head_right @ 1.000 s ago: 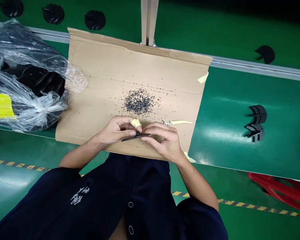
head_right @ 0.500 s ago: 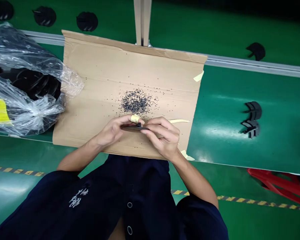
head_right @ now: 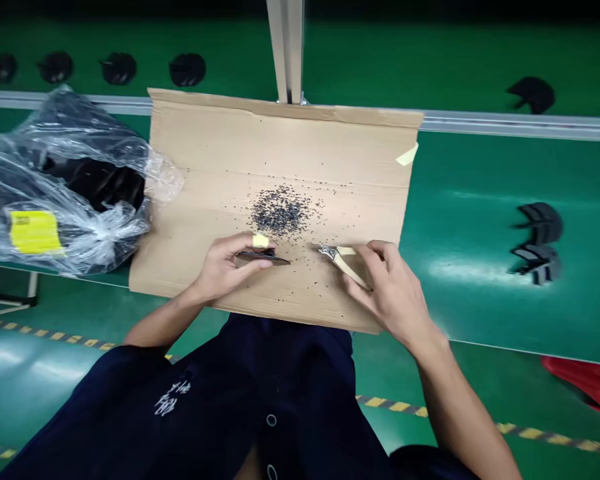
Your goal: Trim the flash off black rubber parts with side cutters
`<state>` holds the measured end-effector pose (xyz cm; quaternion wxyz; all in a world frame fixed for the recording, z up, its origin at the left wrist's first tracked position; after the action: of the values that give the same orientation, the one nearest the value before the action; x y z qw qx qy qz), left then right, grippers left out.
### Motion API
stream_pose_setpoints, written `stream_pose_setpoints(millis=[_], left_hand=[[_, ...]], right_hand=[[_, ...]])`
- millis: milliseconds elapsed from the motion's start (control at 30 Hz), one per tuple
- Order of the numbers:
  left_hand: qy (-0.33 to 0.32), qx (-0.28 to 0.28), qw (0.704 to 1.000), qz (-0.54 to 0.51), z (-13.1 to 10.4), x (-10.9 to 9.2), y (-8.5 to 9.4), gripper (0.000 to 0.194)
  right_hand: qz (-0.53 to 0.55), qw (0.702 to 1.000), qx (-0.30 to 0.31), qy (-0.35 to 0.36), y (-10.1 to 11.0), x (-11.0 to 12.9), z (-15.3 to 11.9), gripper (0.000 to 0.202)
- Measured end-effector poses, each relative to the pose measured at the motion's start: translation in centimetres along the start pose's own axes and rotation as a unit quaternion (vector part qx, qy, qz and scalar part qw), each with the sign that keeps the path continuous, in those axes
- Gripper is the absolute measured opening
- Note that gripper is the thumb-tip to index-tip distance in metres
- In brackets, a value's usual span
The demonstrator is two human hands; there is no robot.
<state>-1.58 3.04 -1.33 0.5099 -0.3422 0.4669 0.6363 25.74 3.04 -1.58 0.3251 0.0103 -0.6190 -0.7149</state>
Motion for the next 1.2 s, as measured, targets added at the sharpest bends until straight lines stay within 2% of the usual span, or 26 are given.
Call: stream_pose_setpoints(millis=[133,300,467,700,800,900,967,1100,1200], left_hand=[[-0.055,0.017,0.998,-0.002,0.6,-1.2,-0.5,0.02],[-0.06,0.021,0.998,-0.017,0.5,-1.9,-0.3,0.021],[-0.051,0.029,0.998,-0.028,0.3,-1.7,-0.2,0.022],[-0.042,0.032,0.997,-0.053,0.1,-1.2,-0.5,0.024],[-0.017,0.029,0.998,-0.058,0.1,-1.2,-0.5,0.026],[0.011,0.035,0.998,-0.044,0.2,-1.1,-0.5,0.026],[-0.009,0.049,0.999,-0.016,0.4,-1.2,-0.5,0.025],[-0.119,0.086,0.984,0.1,0.6,-1.1,-0.9,0.025],[-0.153,0.048,0.974,0.159,0.8,-0.6,-0.5,0.025]], right_hand=[[0.138,0.99,-0.008,0.022,1.3,3.1,1.9,0.037],[0.147,0.986,-0.002,0.079,1.3,5.2,3.0,0.041],[0.09,0.984,-0.032,0.151,1.1,5.8,3.2,0.04],[0.011,0.98,-0.044,0.195,1.3,6.0,3.2,0.033],[0.04,0.98,-0.046,0.188,1.0,5.7,3.3,0.027],[0.089,0.984,-0.042,0.147,0.4,5.0,3.4,0.029],[0.054,0.988,-0.057,0.134,0.3,4.6,3.6,0.032],[-0.021,0.987,-0.056,0.151,0.4,4.6,3.8,0.037],[0.007,0.994,-0.034,0.104,0.7,3.9,3.8,0.038]])
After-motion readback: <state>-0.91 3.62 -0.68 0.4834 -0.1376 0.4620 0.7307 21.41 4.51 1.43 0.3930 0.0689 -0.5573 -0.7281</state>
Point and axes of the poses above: each hand's wrist, its own z-axis towards the middle knuckle, its own y-axis out of the back of the hand, x = y × z, the point moved 5 cm from there along z, towards the middle knuckle, and after that the axes turned 10 degrees about -x, right-handed, at the moved point
